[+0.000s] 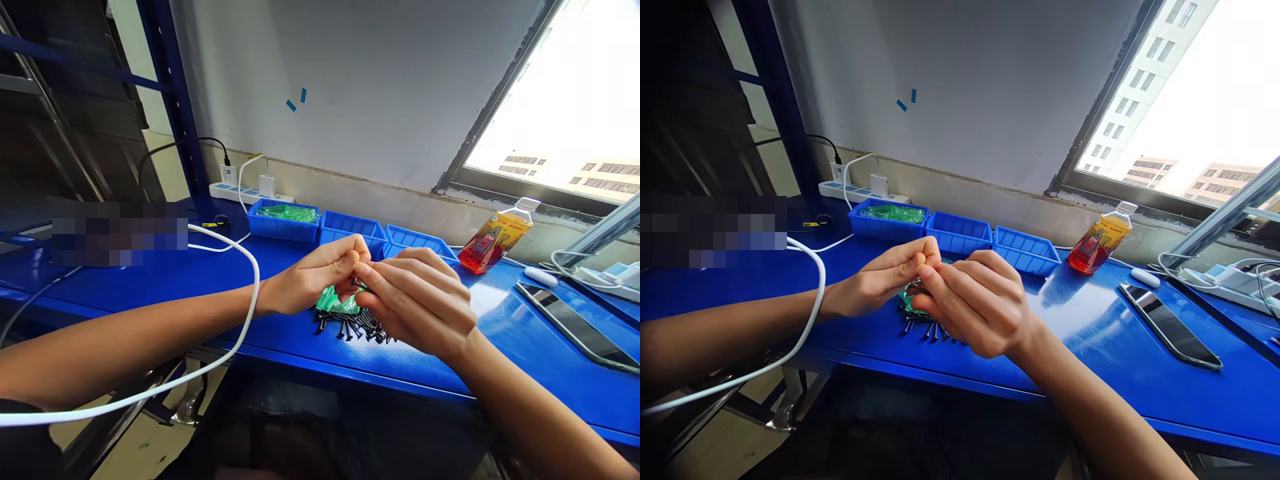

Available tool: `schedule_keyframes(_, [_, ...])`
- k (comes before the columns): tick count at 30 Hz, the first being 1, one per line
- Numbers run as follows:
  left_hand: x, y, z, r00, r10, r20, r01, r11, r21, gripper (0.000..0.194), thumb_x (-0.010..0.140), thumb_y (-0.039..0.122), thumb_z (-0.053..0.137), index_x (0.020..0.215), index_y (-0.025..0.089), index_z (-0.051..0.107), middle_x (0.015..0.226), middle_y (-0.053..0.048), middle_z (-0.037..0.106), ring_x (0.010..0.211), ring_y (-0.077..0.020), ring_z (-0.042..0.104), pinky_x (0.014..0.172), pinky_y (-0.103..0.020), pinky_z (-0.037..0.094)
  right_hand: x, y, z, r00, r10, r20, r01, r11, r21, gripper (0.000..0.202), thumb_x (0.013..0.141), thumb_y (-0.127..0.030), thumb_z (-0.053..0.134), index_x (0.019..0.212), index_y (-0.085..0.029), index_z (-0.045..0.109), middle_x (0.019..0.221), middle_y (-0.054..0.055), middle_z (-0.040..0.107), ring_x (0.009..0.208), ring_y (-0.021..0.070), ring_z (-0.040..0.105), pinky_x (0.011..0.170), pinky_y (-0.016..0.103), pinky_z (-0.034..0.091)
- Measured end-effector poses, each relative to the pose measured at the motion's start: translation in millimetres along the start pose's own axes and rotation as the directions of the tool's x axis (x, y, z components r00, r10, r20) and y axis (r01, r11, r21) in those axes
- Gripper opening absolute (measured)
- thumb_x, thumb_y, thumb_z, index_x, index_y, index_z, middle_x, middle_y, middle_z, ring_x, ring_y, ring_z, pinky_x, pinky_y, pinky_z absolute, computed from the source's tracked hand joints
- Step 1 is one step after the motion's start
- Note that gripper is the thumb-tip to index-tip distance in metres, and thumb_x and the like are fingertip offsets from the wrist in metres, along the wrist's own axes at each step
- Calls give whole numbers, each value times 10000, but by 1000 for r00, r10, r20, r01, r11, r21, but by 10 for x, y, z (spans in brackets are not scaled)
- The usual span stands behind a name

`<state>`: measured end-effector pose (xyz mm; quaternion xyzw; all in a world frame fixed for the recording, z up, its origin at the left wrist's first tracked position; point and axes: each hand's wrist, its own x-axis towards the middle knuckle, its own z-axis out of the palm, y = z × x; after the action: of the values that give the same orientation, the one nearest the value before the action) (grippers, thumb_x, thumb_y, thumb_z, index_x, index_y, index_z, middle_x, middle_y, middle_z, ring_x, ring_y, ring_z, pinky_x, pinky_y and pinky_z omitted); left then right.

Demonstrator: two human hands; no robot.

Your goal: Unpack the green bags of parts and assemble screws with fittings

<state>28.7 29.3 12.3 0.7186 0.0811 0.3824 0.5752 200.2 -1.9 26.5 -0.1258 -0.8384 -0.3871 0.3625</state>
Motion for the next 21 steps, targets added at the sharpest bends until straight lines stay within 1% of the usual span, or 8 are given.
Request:
schedule_keyframes(3, [12,-22,-1,1000,1,1,-1,1000,-3,338,869,487,463,756,172,417,600,41,382,539,-91,378,507,-220,327,-17,34,27,996,72,-49,-73,997,-3,146,872,-241,536,880,-184,670,668,13,678,605,112,611,575,263,457])
schedule_keyframes(6, [28,-38,-11,999,47,-26,-47,999,6,337,876,501,442,796,175,421,597,47,386,532,-88,372,520,-226,343,-26,81,47,985,141,-99,-143,990,-7,162,867,-218,536,750,-178,642,586,-1,645,520,93,559,545,253,418])
schedule_keyframes(8, [32,-33,-16,996,72,-58,-70,997,36,314,882,488,441,834,178,425,594,52,388,532,-86,373,530,-227,350,-29,106,56,979,176,-99,-177,984,-4,198,862,-200,541,676,-179,606,549,-11,620,494,85,532,535,249,398])
schedule_keyframes(10, [27,-17,-15,992,92,-89,-86,994,73,289,881,468,455,867,181,431,588,56,392,534,-85,378,536,-227,352,-34,117,63,978,197,-68,-198,980,-1,244,867,-199,531,627,-181,574,519,-21,593,476,79,509,525,244,382])
schedule_keyframes(13, [12,3,-8,988,116,-104,-106,989,100,265,870,446,486,907,188,437,583,59,397,531,-84,387,533,-225,350,-40,106,67,978,207,-17,-206,978,9,297,887,-215,496,597,-182,550,503,-24,574,467,77,492,516,243,371])
schedule_keyframes(15, [4,6,-4,987,125,-102,-115,988,101,260,860,433,503,937,193,442,581,61,395,529,-84,395,529,-222,351,-37,86,66,979,204,-7,-203,979,21,307,891,-223,488,592,-182,545,510,-22,579,468,77,488,517,243,374])
schedule_keyframes(19, [-5,5,2,991,99,-93,-90,991,99,274,841,434,531,947,192,457,592,58,392,530,-83,405,516,-218,343,-16,49,60,982,186,-38,-184,982,50,303,885,-226,501,587,-182,533,535,-18,596,473,74,485,515,242,376])
schedule_keyframes(21, [-6,8,2,994,87,-68,-81,992,95,283,836,444,538,934,190,459,585,59,389,526,-82,401,504,-214,327,-6,41,59,983,175,-53,-171,983,61,303,884,-224,505,585,-182,527,535,-19,594,472,73,481,513,240,373])
